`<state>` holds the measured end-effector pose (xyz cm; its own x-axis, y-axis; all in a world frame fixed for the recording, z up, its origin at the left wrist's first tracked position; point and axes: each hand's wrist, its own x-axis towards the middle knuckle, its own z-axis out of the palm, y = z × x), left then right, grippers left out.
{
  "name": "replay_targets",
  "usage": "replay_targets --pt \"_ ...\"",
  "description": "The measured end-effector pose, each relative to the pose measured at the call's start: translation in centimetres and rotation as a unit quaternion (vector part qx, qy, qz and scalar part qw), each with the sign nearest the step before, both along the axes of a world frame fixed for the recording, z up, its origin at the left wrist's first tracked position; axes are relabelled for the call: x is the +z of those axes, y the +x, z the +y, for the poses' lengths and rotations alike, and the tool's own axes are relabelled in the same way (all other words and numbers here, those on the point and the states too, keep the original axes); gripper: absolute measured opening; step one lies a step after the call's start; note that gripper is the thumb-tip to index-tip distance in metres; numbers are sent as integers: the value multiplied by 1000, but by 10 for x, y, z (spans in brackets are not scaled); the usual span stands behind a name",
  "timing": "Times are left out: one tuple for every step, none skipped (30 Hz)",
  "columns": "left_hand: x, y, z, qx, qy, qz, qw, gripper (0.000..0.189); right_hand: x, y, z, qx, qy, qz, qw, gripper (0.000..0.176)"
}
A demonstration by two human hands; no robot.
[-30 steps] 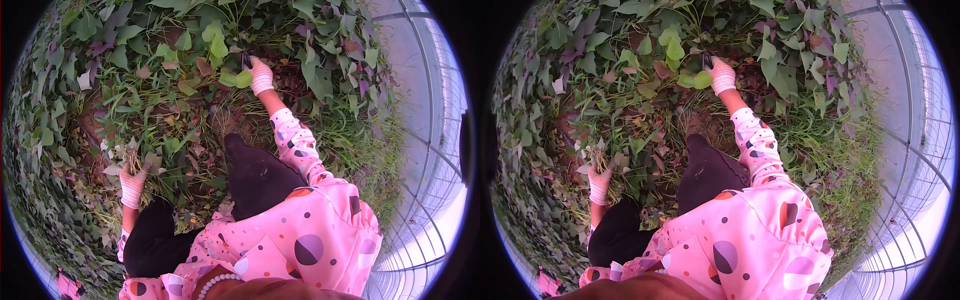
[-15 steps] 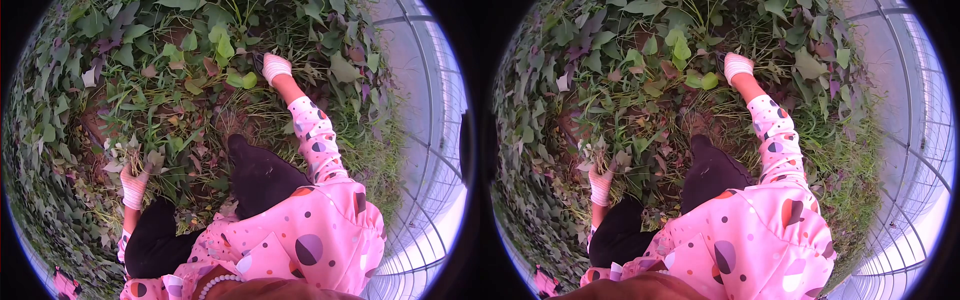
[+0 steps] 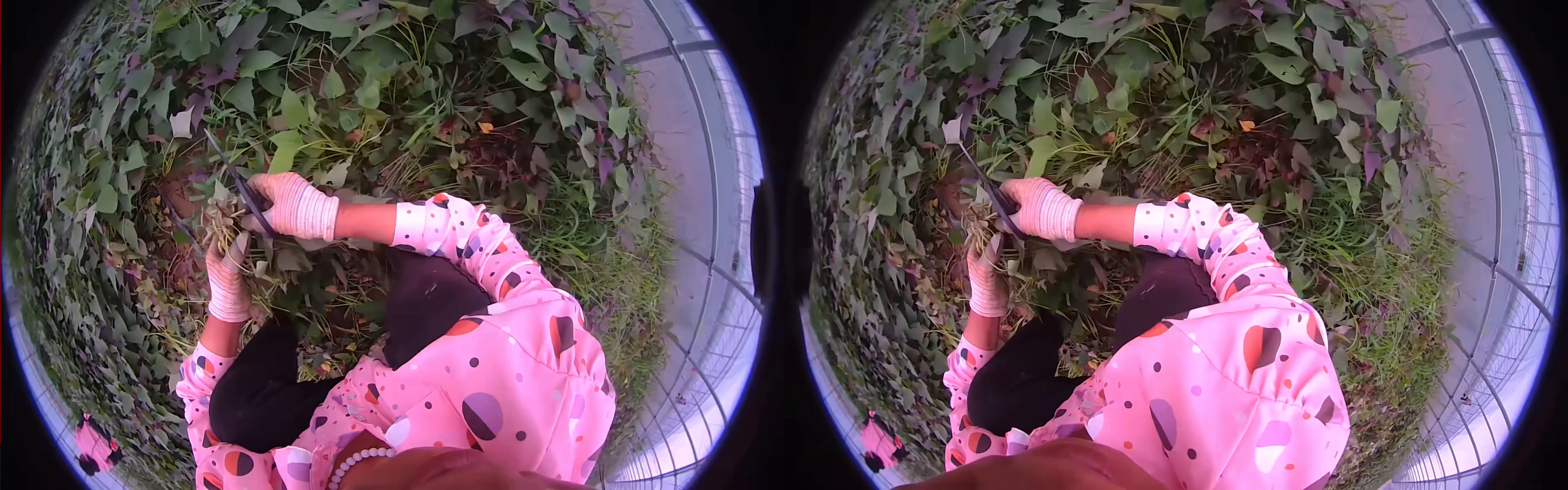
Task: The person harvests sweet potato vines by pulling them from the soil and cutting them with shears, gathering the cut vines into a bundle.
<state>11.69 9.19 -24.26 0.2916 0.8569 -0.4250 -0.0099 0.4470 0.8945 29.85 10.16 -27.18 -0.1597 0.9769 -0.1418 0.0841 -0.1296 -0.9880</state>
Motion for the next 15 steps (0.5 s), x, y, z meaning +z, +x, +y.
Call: replay_targets --pt "-10 -10 1 -20 13 10 1000 42 -13 -5 -3 -6 2 -9 1000 34" --pt "-12 -6 -1 -24 22 37 999 41 -23 -9 -9 -3 -5 -1 1000 33" --pt "-11 3 -4 -21 32 66 997 39 -21 -9 -17 -6 -21 -8 1000 32" --pt "-13 6 -6 -37 37 72 996 39 -39 -12 -19 -15 4 33 999 33" --pt "-14 6 -6 -46 46 79 995 38 -21 -4 -22 -7 -51 41 998 31" --pt "-9 5 -1 -74 48 96 991 38 -6 -1 -28 -24 -65 81 994 30" --pt "-2 1 1 -94 52 115 988 38 -5 2 -29 1 -61 64 996 27" --pt "-6 -5 -3 -93 67 121 986 37 28 5 -31 28 -151 135 979 25" --pt "-5 -11 -1 -87 89 129 984 36 34 10 -33 43 -109 104 988 22" --pt "8 -18 -1 -77 132 160 975 36 36 10 -34 17 -10 73 997 22" --pt "23 -24 -3 -72 166 192 965 35 45 15 -37 9 -4 107 994 22" --pt "42 -35 -3 -42 171 169 970 35 57 21 -39 -20 21 97 995 20" --pt "60 -46 -6 -21 172 143 974 35 71 30 -46 -56 17 102 993 17" --pt "80 -60 -9 12 115 104 988 45 66 39 -48 -110 53 123 985 15" --pt "111 -70 -18 61 95 81 990 47 60 47 -50 -170 83 146 971 14"
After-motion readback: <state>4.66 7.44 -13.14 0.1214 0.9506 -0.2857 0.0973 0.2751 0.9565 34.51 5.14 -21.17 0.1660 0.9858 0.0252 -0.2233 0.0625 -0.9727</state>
